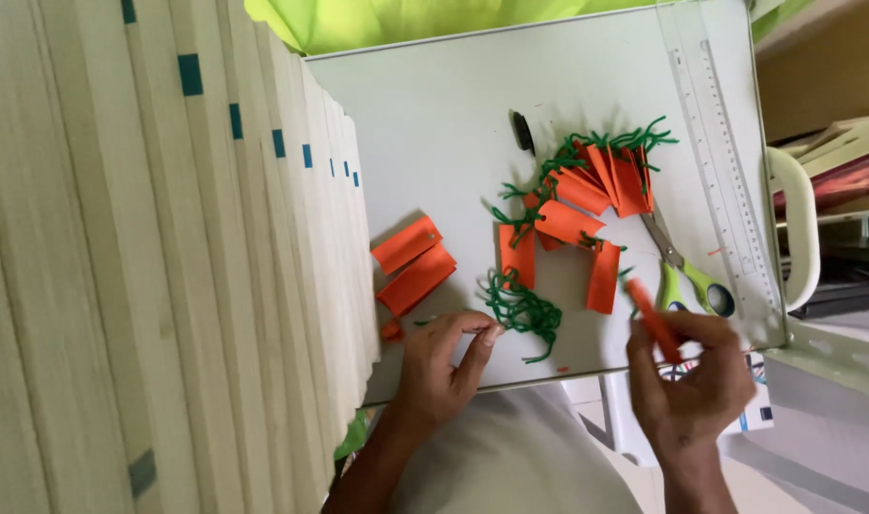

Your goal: The person assembles small paper crafts resembling carrots by attaching green pipe cleaners to orange folded paper pieces. They use scissors to trim the pipe cleaners and secure them to the paper, repeating the process for multiple items on a white desk.

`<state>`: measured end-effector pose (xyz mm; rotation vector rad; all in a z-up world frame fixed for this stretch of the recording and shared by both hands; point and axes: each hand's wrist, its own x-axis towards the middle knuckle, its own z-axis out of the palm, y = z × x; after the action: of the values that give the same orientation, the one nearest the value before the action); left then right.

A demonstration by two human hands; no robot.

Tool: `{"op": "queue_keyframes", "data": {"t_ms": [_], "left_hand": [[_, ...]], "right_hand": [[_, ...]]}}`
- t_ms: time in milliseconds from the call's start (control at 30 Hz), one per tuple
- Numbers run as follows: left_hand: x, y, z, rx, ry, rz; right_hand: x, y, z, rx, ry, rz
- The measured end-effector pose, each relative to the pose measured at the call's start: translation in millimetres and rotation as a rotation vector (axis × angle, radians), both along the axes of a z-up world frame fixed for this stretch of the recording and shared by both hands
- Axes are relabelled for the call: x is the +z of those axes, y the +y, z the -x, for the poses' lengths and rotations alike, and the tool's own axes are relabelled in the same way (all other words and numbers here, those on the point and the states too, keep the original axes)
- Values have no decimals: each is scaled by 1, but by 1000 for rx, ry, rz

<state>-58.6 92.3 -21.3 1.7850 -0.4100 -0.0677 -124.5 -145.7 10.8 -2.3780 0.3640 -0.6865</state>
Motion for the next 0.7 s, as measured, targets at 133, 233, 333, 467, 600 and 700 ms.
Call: {"op": "queue_keyframes", "data": {"t_ms": [133, 233, 333, 467, 600, 700], "left_hand": [[-3, 12, -6, -16, -161, -29], [-2, 18, -9, -65, -286, -62], [-5, 24, -7, -109, -336, -26], [-6, 30, -6, -126, -300, 19], [-11, 34, -5, -165, -336, 63], [-10, 40, -2, -181, -468, 86]], "right_hand": [[-8, 6, -22, 18, -75, 370], [20, 39, -43, 145, 227, 421], [24, 61, -28, 117, 242, 164], [17, 82, -16, 41, 265, 100], [4, 108, -20, 179, 227, 128], [4, 120, -34, 305, 209, 121]]}}
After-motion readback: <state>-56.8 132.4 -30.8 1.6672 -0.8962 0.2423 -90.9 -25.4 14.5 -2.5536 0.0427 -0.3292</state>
